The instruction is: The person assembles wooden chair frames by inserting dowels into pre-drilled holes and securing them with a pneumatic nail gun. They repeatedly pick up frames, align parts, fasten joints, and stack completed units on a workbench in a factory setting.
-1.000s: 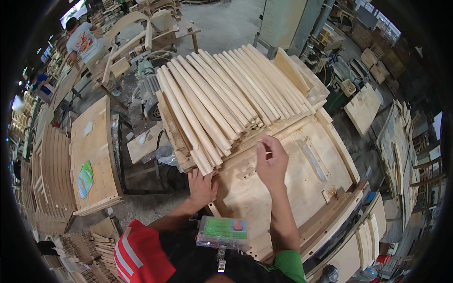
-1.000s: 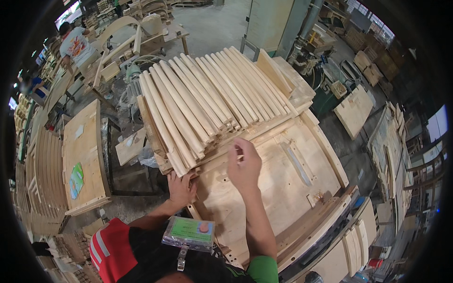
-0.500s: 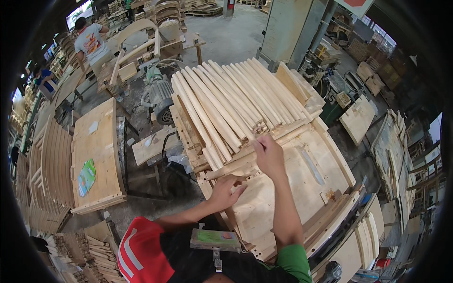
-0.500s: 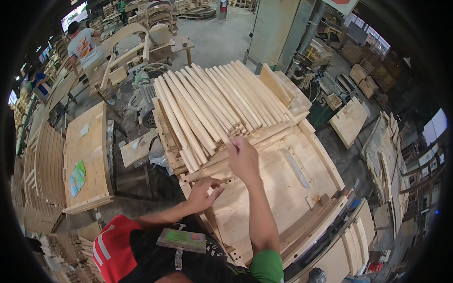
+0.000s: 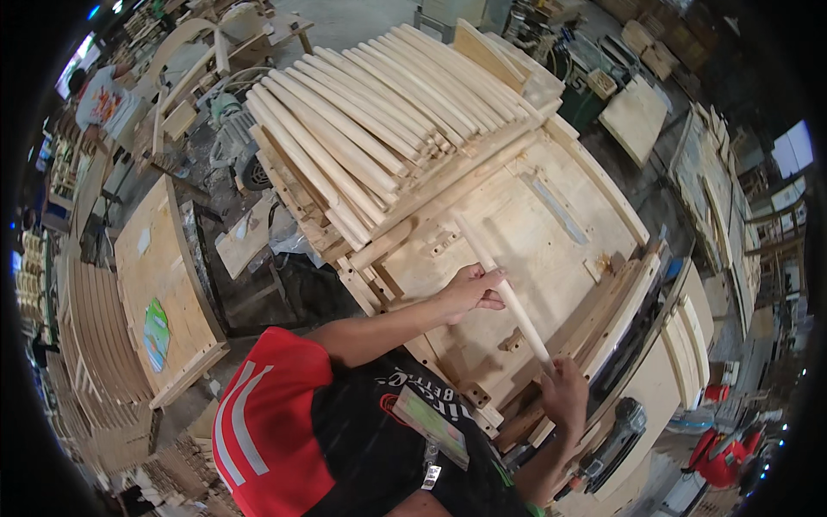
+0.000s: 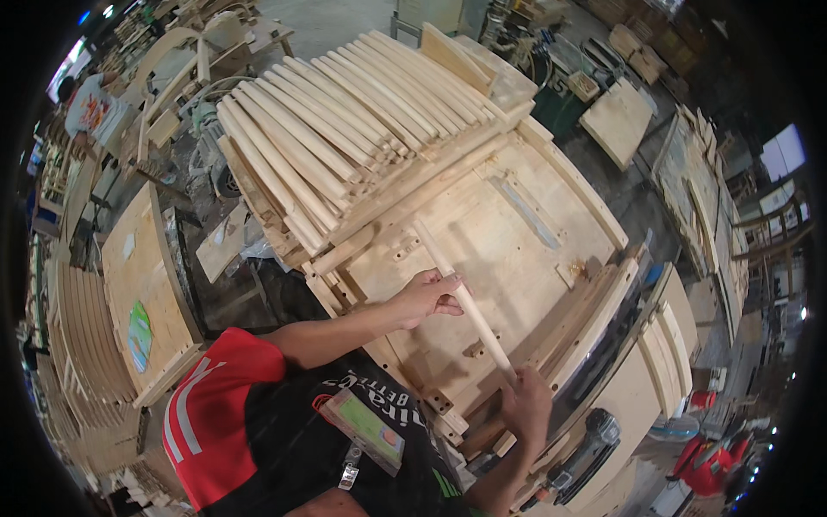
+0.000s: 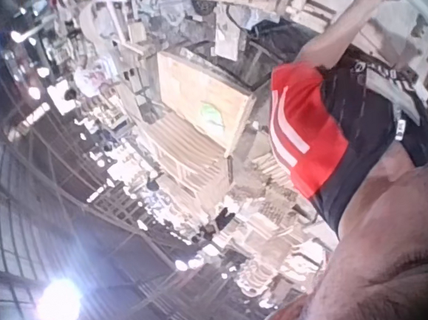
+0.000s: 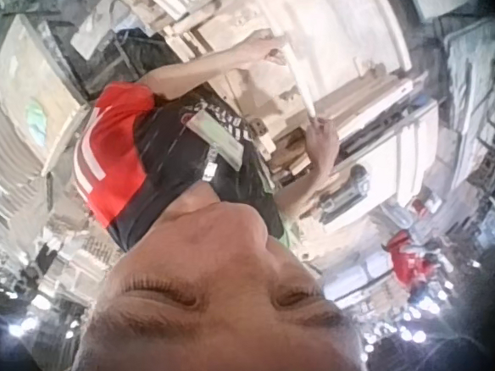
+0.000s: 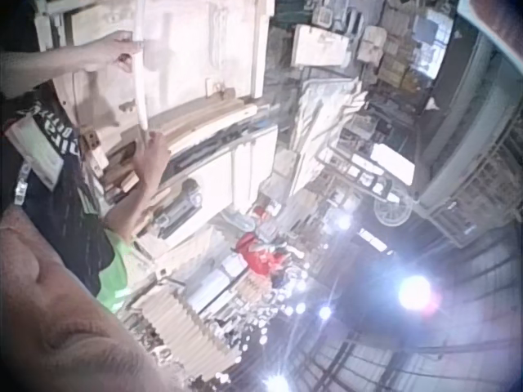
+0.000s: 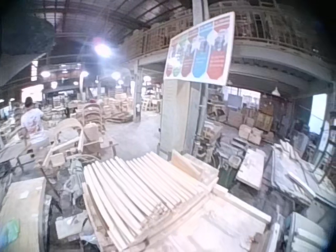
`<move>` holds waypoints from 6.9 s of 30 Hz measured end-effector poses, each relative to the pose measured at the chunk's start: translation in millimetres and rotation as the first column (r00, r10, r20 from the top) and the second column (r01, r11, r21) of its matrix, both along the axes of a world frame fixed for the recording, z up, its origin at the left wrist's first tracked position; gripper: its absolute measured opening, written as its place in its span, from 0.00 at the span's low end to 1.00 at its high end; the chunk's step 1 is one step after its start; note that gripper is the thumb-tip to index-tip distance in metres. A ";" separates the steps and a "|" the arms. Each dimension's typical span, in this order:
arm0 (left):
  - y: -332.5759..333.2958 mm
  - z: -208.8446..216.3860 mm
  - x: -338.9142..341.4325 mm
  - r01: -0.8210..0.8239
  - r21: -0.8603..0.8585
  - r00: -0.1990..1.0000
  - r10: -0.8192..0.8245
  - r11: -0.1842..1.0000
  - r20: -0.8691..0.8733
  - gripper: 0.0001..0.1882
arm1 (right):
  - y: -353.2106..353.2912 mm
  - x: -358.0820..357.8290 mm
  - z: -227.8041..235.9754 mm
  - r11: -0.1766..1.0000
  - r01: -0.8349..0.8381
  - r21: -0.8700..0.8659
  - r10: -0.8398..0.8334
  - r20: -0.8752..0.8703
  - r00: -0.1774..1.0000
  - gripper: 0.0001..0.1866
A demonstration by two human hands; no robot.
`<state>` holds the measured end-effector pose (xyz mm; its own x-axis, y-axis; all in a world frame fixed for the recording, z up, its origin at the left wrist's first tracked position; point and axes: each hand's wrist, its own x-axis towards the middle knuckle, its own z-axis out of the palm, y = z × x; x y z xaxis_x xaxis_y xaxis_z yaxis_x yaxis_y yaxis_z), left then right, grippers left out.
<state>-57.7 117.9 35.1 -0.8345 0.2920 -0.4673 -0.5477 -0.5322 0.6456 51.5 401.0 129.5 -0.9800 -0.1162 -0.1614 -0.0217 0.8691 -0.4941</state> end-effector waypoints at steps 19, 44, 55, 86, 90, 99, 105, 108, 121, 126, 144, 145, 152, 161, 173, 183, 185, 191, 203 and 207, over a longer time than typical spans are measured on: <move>-48.5 -94.9 -7.4 -0.175 0.059 0.985 0.174 0.983 0.020 0.12 | -62.1 -38.7 -111.8 0.993 -0.095 0.068 0.114 -0.378 0.919 0.12; -30.5 -83.3 -20.2 -0.284 -0.258 0.945 0.316 0.923 0.090 0.22 | -109.5 -77.5 -134.0 0.999 0.044 0.009 -0.044 -0.068 0.997 0.16; -34.3 -76.9 -17.7 -0.241 -0.303 0.960 0.271 0.922 0.063 0.20 | -113.2 -79.2 -135.0 0.999 0.048 -0.025 -0.052 -0.161 0.986 0.18; -34.2 -96.2 -12.4 -0.280 -0.193 0.957 0.290 0.940 0.024 0.07 | -132.3 -97.8 -125.9 0.975 -0.036 -0.218 -0.025 -0.269 0.963 0.11; -38.3 -76.2 -9.7 -0.271 -0.287 0.945 0.312 0.919 0.104 0.12 | -154.3 -160.4 -74.0 0.925 -0.093 -0.368 -0.009 -0.266 0.964 0.16; -71.9 -61.3 12.1 0.059 -0.130 0.995 -0.048 0.990 0.089 0.19 | -229.4 -394.2 11.0 0.953 -0.265 -0.147 0.107 -0.657 0.746 0.20; -88.3 -56.1 27.0 0.008 -0.120 0.992 0.007 0.993 0.124 0.18 | -249.8 -420.0 -6.3 0.987 -0.157 -0.015 0.123 -0.556 0.822 0.24; -88.6 -50.2 18.1 0.025 -0.087 0.997 -0.019 0.996 0.069 0.15 | -213.1 -419.8 -22.5 0.983 -0.168 -0.077 0.074 -0.669 0.740 0.27; -91.3 -36.0 6.5 0.119 -0.288 0.993 -0.117 0.950 0.023 0.13 | 63.9 -194.9 -9.5 0.891 0.370 -0.262 -0.441 -0.318 0.839 0.12; -67.1 -32.1 -6.0 0.206 -0.355 0.977 -0.212 0.912 0.023 0.14 | 216.5 -131.5 17.0 0.706 0.662 0.252 -0.499 -0.486 0.717 0.21; -2.1 -9.7 9.2 0.451 -0.295 0.876 -0.481 0.843 -0.034 0.17 | 179.9 -116.6 32.1 0.937 0.167 0.306 -0.132 -0.133 0.982 0.22; 11.0 -7.6 1.6 0.501 -0.263 0.846 -0.530 0.824 -0.050 0.18 | 166.0 -94.7 25.7 0.956 0.159 0.246 -0.089 -0.274 0.958 0.23; 120.9 82.4 -5.3 0.824 -0.026 0.564 -0.825 0.565 -0.045 0.28 | 7.6 20.9 53.5 0.962 -0.190 0.195 0.255 -0.393 0.883 0.17; 130.5 77.7 33.0 0.883 -0.272 0.282 -0.895 0.383 -0.346 0.25 | -71.6 118.1 24.3 0.954 0.040 -0.296 -0.202 -0.541 0.817 0.17; 103.9 27.5 76.5 0.613 -0.254 0.469 -0.603 0.748 -0.645 0.39 | -99.6 64.7 16.3 0.566 0.611 -0.554 -0.794 -0.564 0.225 0.39; 90.2 23.6 -1.5 0.009 -0.781 0.026 -0.780 0.625 -0.625 0.33 | -55.8 10.0 39.0 0.628 0.368 -0.686 -0.774 -0.501 0.388 0.33; 82.4 14.5 -17.9 -0.019 -0.839 0.004 -0.839 0.544 -0.544 0.26 | -47.5 -0.8 38.8 0.724 0.375 -0.578 -0.689 -0.591 0.419 0.33; 64.7 -38.5 -17.8 -0.280 -0.865 0.146 -0.872 0.417 -0.467 0.18 | -32.0 -45.4 27.6 0.884 0.365 -0.293 -0.461 -0.681 0.569 0.29; -0.4 -56.8 -8.9 -0.430 -0.867 0.203 -0.909 0.252 -0.365 0.11 | 0.1 -179.6 -19.5 0.975 0.128 0.184 -0.034 -0.445 0.895 0.26; 6.4 -37.5 -11.2 -0.451 -0.780 0.213 -0.797 0.434 -0.566 0.10 | 37.6 -220.4 -23.8 0.915 0.271 0.297 -0.068 -0.550 0.832 0.31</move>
<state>-68.8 124.2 -2.4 -0.7143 0.5946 0.3692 0.6831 0.4774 0.5528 -168.9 438.6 105.6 -0.9251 0.0244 0.3790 -0.0210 0.9931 -0.1152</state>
